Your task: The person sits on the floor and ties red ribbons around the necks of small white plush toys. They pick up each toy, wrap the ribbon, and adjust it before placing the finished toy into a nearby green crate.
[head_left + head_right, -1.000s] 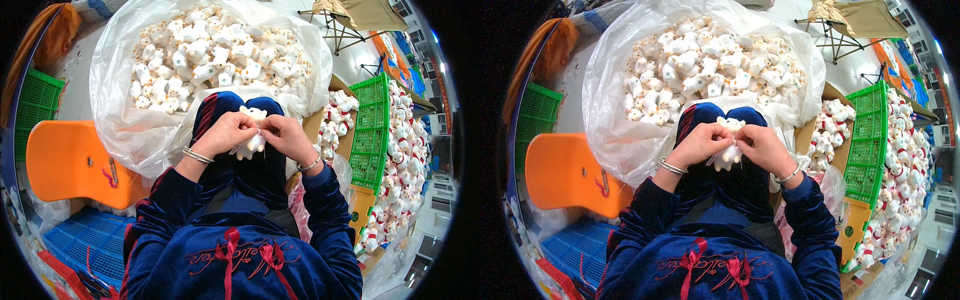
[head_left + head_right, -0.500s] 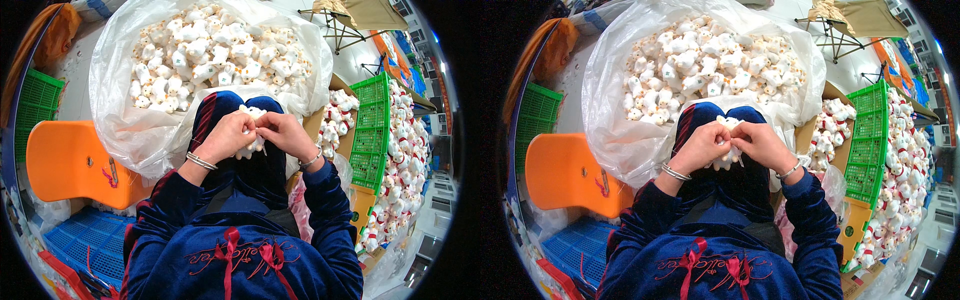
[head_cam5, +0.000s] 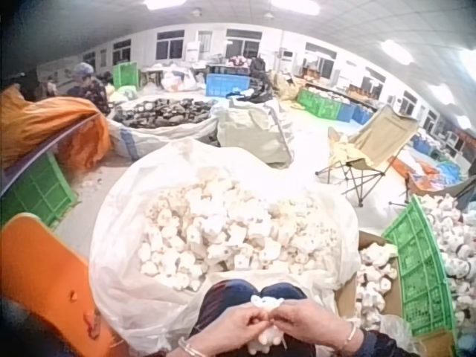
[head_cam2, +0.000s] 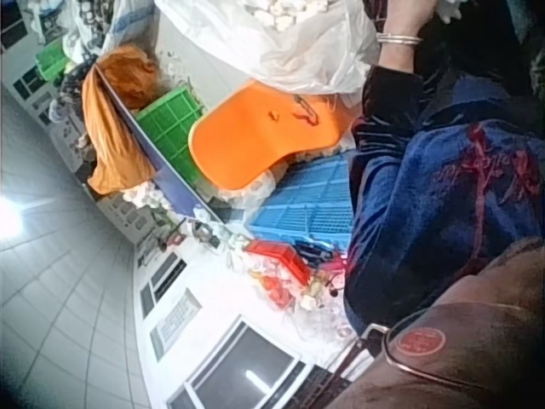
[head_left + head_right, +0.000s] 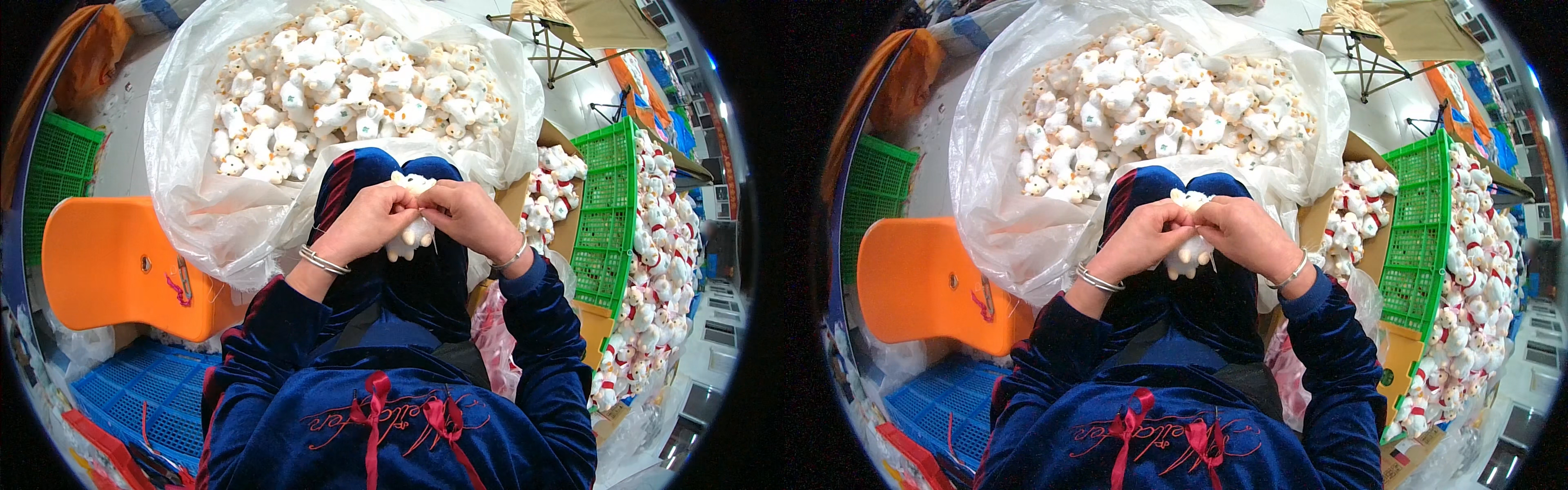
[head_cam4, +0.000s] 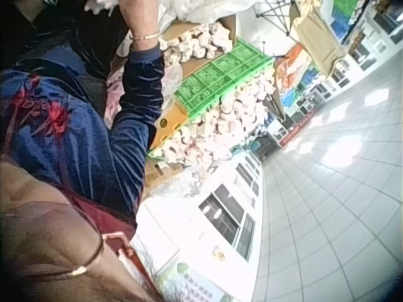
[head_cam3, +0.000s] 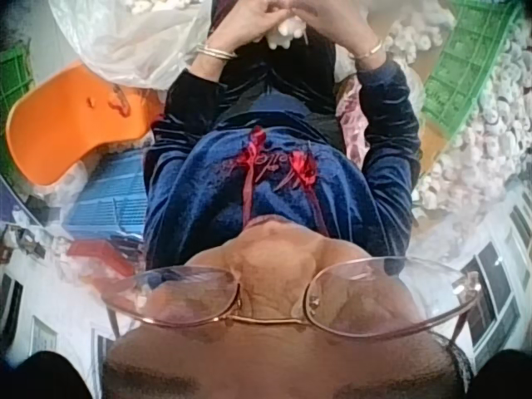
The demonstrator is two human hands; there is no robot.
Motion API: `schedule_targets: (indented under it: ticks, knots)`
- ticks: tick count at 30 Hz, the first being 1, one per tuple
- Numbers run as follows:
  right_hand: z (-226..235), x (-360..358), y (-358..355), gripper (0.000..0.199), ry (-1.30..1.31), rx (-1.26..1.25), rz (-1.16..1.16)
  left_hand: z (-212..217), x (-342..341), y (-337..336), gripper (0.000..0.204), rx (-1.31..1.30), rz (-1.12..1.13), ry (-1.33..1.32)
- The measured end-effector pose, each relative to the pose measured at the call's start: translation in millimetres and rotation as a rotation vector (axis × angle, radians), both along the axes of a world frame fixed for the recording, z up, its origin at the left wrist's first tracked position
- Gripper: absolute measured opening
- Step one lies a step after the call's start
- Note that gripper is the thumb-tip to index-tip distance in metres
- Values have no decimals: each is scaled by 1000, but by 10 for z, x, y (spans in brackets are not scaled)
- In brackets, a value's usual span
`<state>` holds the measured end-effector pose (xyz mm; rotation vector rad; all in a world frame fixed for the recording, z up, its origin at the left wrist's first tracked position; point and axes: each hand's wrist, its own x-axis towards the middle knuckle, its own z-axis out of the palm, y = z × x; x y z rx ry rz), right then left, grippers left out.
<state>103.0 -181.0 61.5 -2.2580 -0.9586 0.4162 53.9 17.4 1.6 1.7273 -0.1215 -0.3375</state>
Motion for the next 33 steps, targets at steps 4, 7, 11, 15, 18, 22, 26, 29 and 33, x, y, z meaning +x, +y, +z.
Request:
schedule_targets:
  ticks: [4, 7, 11, 15, 18, 22, 26, 29, 33]
  knots:
    - [-52, -14, -19, 7, -40, -1, 2, 81, -12, -1, 14, -27, 15, 42]
    - [-116, -67, -9, 6, -152, -18, -19, 60, -29, 13, 13, -37, 28, 57]
    - [-263, -217, -2, 7, -323, 39, -104, 79, -63, 27, 14, -25, 23, 54]
    - [-450, -327, 6, 14, -397, 219, -194, -66, -127, -3, 14, -81, 58, -36]
    - [-618, -360, -18, 17, -425, 321, -234, 36, -145, -8, 15, -98, 67, 8]
    - [-660, -350, -26, 19, -443, 349, -216, 49, -131, 3, 17, -57, 72, -34]
    - [-693, -324, -41, 20, -447, 373, -191, 34, -126, -19, 16, -19, 96, -73]
    - [-709, -317, -53, 21, -444, 380, -174, 40, -126, -19, 15, -23, 105, -66]
    - [-697, -306, -63, 21, -448, 393, -151, 42, -113, -12, 15, -25, 95, -41]
